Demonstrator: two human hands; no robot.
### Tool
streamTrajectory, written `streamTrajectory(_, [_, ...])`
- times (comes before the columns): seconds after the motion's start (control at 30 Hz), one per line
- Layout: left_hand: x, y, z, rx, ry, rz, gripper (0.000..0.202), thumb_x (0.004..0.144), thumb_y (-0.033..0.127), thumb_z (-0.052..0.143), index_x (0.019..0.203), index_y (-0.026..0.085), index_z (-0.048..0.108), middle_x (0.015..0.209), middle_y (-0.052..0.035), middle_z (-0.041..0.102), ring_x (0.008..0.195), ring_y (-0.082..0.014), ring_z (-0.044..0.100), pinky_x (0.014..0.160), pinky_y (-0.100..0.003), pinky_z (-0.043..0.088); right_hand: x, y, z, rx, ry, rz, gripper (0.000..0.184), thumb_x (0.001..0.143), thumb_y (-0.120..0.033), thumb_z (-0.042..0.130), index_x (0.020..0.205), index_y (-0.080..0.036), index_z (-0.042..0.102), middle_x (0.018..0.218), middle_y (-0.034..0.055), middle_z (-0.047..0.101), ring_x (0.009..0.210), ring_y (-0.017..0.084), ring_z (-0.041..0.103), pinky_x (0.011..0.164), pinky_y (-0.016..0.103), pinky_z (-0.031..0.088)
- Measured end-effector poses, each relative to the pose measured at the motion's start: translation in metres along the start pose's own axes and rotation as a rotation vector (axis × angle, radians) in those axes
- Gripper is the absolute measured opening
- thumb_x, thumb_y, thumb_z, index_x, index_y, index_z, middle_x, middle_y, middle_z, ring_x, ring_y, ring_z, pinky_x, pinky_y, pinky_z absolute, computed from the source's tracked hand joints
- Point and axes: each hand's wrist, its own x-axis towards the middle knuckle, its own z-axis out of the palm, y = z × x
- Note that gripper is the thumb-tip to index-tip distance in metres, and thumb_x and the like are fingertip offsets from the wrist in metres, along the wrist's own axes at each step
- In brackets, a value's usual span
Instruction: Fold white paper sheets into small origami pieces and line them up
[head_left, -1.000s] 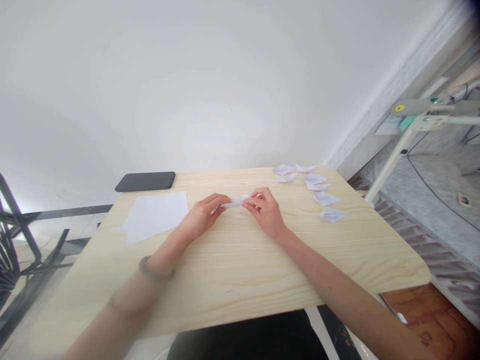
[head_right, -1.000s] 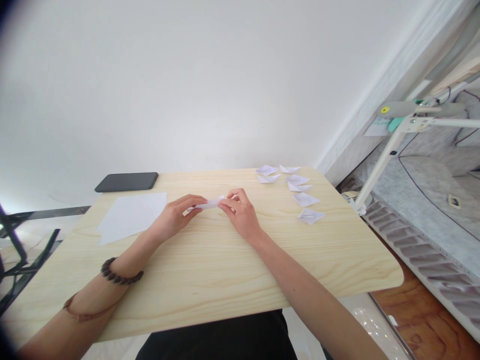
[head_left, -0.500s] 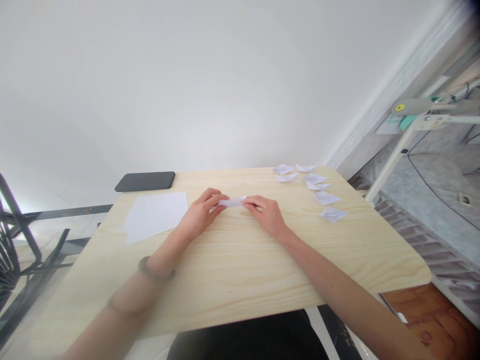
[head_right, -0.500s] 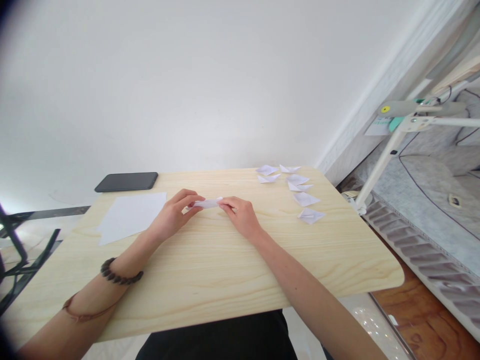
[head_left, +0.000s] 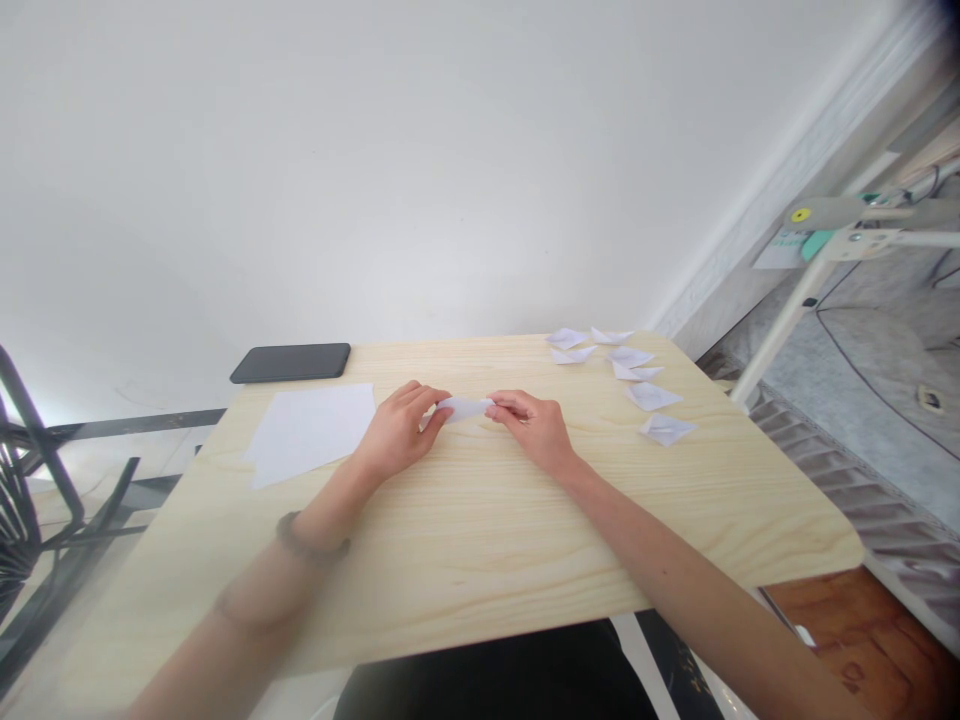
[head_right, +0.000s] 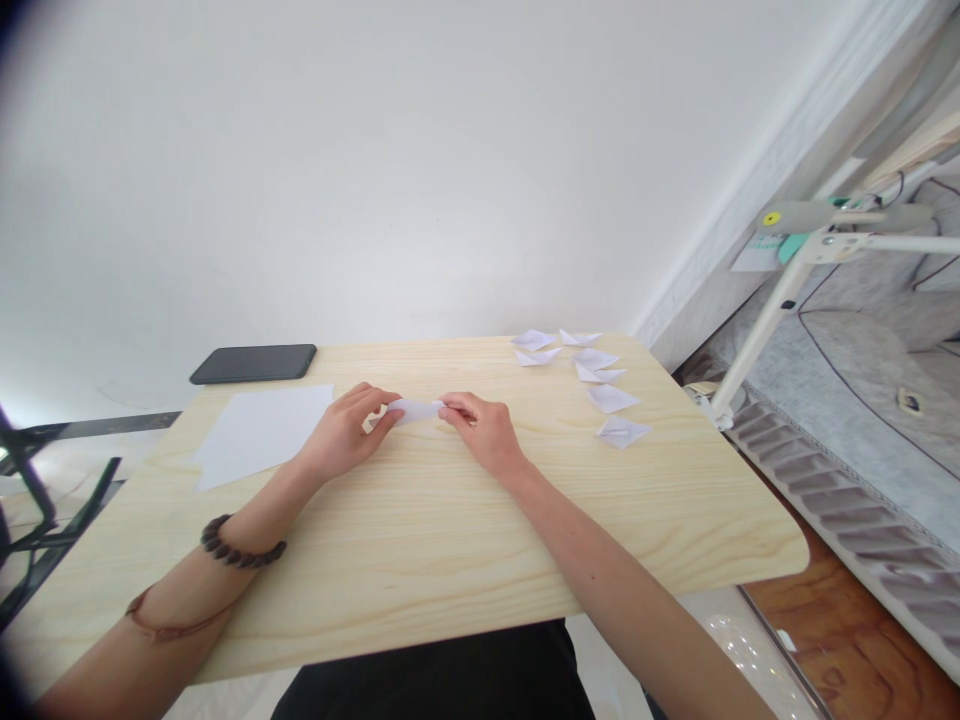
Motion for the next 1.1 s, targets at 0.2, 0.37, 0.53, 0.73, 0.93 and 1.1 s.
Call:
streamTrajectory(0.2, [-0.002,0.007,-0.001,-0.185,-0.066,-0.127,0.034,0.081,0.036,0.046,0.110,0.019,0.051,0.084,-0.0022,0.063,0.067,-0.0122,0.054,0.067,-0.024,0.044,-0.003,-0.005,0.001,-0.115,-0.051,-0.124,0.016,0.079,-0.028,0.053,0.086,-0.022,0.065,0.082,-0.0001,0.068,0.070,0.013,0.063,0.065,0.023,0.052])
streamTrajectory(0.37, [-0.001,0.010,0.001,-0.337,-0.112,-0.248,0.030,0.078,0.042,0.048,0.088,0.018,0.063,0.079,-0.0019,0.065,0.063,-0.0122,0.055,0.059,-0.021,0.044,-0.006,-0.007,0.002,-0.163,-0.090,-0.203,0.017,0.080,-0.031,0.051,0.087,-0.025,0.066,0.086,-0.0015,0.068,0.076,0.013,0.063,0.064,0.023,0.052])
streamTrajectory(0.53, [0.001,0.010,-0.001,-0.530,-0.138,-0.388,0.032,0.075,0.044,0.051,0.085,0.015,0.063,0.067,-0.0012,0.062,0.051,-0.0097,0.051,0.042,-0.018,0.037,-0.005,-0.010,0.000,-0.218,-0.124,-0.299,0.019,0.080,-0.029,0.052,0.093,-0.026,0.065,0.085,-0.0006,0.067,0.072,0.011,0.062,0.064,0.022,0.051])
streamTrajectory(0.73, [0.001,0.007,-0.002,-0.726,-0.235,-0.475,0.032,0.074,0.043,0.054,0.087,0.015,0.061,0.062,-0.0005,0.060,0.049,-0.0102,0.052,0.039,-0.018,0.037,-0.003,-0.013,-0.001,-0.205,-0.128,-0.390,0.019,0.082,-0.025,0.049,0.094,-0.023,0.063,0.084,0.0013,0.066,0.074,0.011,0.061,0.068,0.023,0.049])
streamTrajectory(0.93, [0.000,0.005,0.003,-0.904,-0.369,-0.500,0.033,0.075,0.043,0.053,0.093,0.016,0.059,0.068,-0.0037,0.064,0.055,-0.0144,0.059,0.045,-0.022,0.046,-0.003,-0.012,0.000,-0.199,-0.179,-0.423,0.017,0.083,-0.024,0.048,0.092,-0.022,0.062,0.085,0.0018,0.065,0.076,0.011,0.060,0.070,0.023,0.049])
streamTrajectory(1.1, [0.000,0.007,0.002,-0.945,-0.385,-0.515,0.028,0.076,0.042,0.052,0.086,0.016,0.059,0.073,-0.0044,0.065,0.056,-0.0141,0.060,0.047,-0.022,0.047,-0.004,-0.014,0.001,-0.202,-0.220,-0.400,0.018,0.085,-0.025,0.044,0.093,-0.021,0.060,0.085,0.0033,0.063,0.078,0.011,0.059,0.072,0.024,0.048])
